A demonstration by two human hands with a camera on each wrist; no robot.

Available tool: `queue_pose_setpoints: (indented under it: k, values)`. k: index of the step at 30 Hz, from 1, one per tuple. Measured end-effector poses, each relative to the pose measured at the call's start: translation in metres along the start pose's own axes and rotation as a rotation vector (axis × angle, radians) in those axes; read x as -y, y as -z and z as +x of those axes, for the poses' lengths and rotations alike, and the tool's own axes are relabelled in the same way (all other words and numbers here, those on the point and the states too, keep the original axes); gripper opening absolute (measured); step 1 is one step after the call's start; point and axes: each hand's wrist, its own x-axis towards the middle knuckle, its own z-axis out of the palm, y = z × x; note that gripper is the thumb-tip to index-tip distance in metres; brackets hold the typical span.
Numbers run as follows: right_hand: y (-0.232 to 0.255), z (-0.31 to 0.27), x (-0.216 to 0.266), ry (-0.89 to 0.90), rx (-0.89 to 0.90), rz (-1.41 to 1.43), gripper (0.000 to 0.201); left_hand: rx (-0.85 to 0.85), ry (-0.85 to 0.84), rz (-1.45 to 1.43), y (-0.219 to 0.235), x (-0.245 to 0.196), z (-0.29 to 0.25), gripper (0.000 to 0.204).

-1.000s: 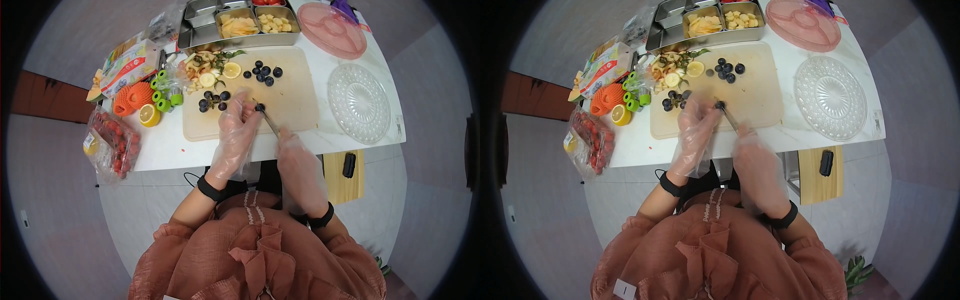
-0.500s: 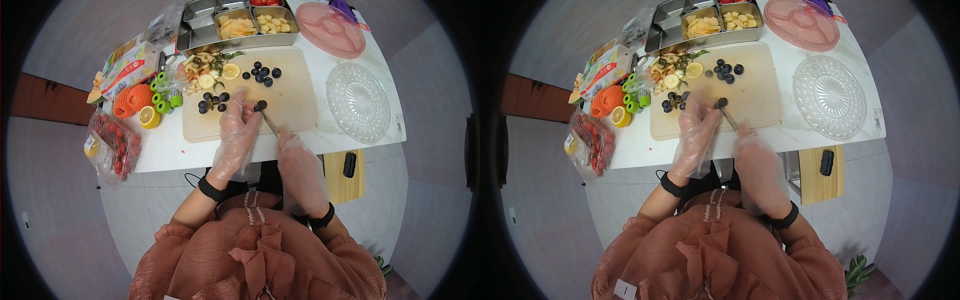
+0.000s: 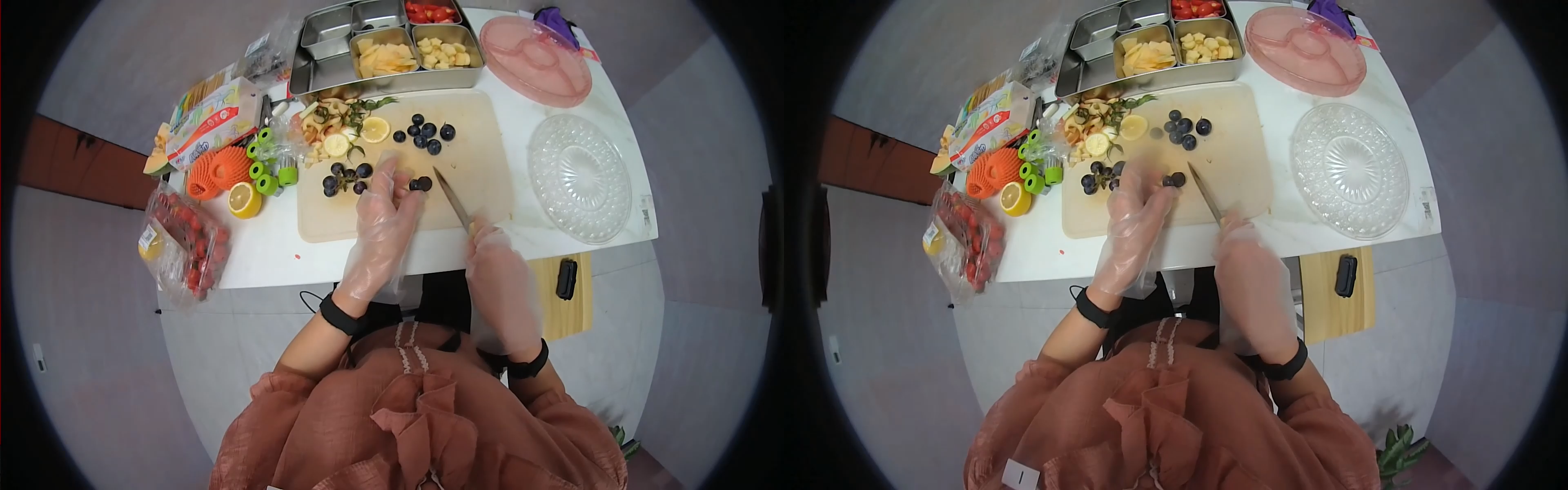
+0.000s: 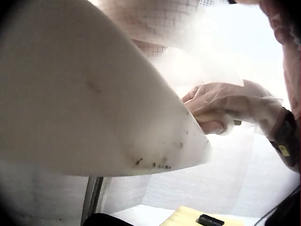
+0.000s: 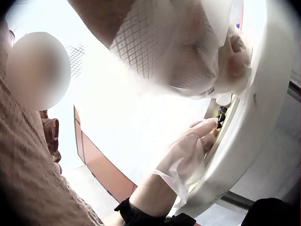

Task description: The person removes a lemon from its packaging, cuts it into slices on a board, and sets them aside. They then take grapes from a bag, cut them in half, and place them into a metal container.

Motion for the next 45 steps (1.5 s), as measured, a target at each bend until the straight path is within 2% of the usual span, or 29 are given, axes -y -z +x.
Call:
queue_pose_setpoints:
  k: [4, 9, 11, 14, 17, 19, 22, 24, 25, 26, 28, 29, 30, 32, 34, 36, 38, 42, 44, 45]
  values:
    - [0.006, -0.001, 0.006, -0.023, 0.106, 0.047, 0.028, 0.017, 0.018, 0.081, -0.003, 0.002, 0.003, 0.061]
    - [0.011, -0.002, 0.014, 0.006, 0.11, 0.067, 0.028, 0.012, 0.019, 0.108, -0.006, 0.006, 0.005, 0.061]
    - [0.012, -0.003, 0.014, 0.015, 0.102, 0.081, 0.027, -0.043, -0.101, 0.174, -0.009, 0.01, 0.006, 0.038]
    - [0.011, -0.002, 0.011, 0.045, 0.083, 0.089, 0.027, -0.047, -0.128, 0.212, -0.01, 0.011, 0.007, 0.042]
    - [0.012, -0.002, 0.009, 0.155, 0.026, -0.019, 0.026, -0.063, -0.183, 0.212, -0.012, 0.009, 0.007, 0.047]
    - [0.017, -0.001, 0.011, 0.093, 0.089, 0.034, 0.029, -0.067, -0.221, 0.263, -0.014, 0.012, 0.007, 0.05]
    - [0.016, 0.0, 0.007, 0.066, 0.015, 0.168, 0.021, -0.078, -0.261, 0.317, -0.012, 0.011, 0.005, 0.054]
    - [0.02, 0.003, 0.005, 0.054, 0.014, 0.158, 0.023, -0.094, -0.221, 0.28, -0.009, 0.012, 0.003, 0.056]
    - [0.022, 0.005, 0.004, 0.021, 0.028, 0.143, 0.024, -0.012, -0.037, 0.259, 0.001, -0.013, 0.001, 0.058]
    - [0.023, 0.006, 0.002, 0.034, 0.014, 0.145, 0.024, -0.022, -0.053, 0.26, 0.005, -0.011, 0.001, 0.058]
    - [0.022, 0.01, -0.004, 0.007, 0.02, 0.127, 0.026, 0.021, 0.065, -0.083, 0.014, -0.008, 0.003, 0.059]
    - [0.017, 0.011, -0.008, 0.016, 0.007, 0.128, 0.026, 0.11, 0.095, -0.284, 0.029, -0.014, 0.005, 0.061]
    - [0.012, 0.012, -0.013, 0.027, -0.007, 0.139, 0.027, 0.111, 0.075, -0.288, 0.045, -0.029, 0.011, 0.061]
    - [0.016, 0.016, -0.018, 0.042, -0.035, 0.134, 0.027, 0.17, 0.089, -0.455, 0.07, -0.061, 0.033, 0.061]
    - [0.018, 0.018, -0.017, 0.062, 0.016, 0.182, 0.024, 0.119, 0.078, -0.244, 0.087, -0.094, 0.069, 0.06]
    - [0.012, 0.021, -0.023, 0.102, -0.015, 0.226, 0.022, 0.106, -0.01, -0.092, 0.098, -0.114, 0.113, 0.055]
    - [0.011, 0.022, -0.022, 0.109, -0.056, 0.222, 0.022, 0.065, 0.003, -0.003, 0.099, -0.115, 0.163, 0.05]
    - [0.014, 0.023, -0.023, 0.07, -0.043, 0.232, 0.022, 0.125, 0.013, 0.169, 0.091, -0.089, 0.266, 0.042]
    - [0.025, 0.024, -0.017, -0.049, 0.118, 0.252, 0.031, 0.102, -0.03, 0.32, 0.081, -0.076, 0.303, 0.028]
    - [0.026, 0.025, -0.017, -0.059, 0.111, 0.252, 0.031, 0.178, -0.167, 0.483, 0.082, -0.076, 0.313, 0.019]
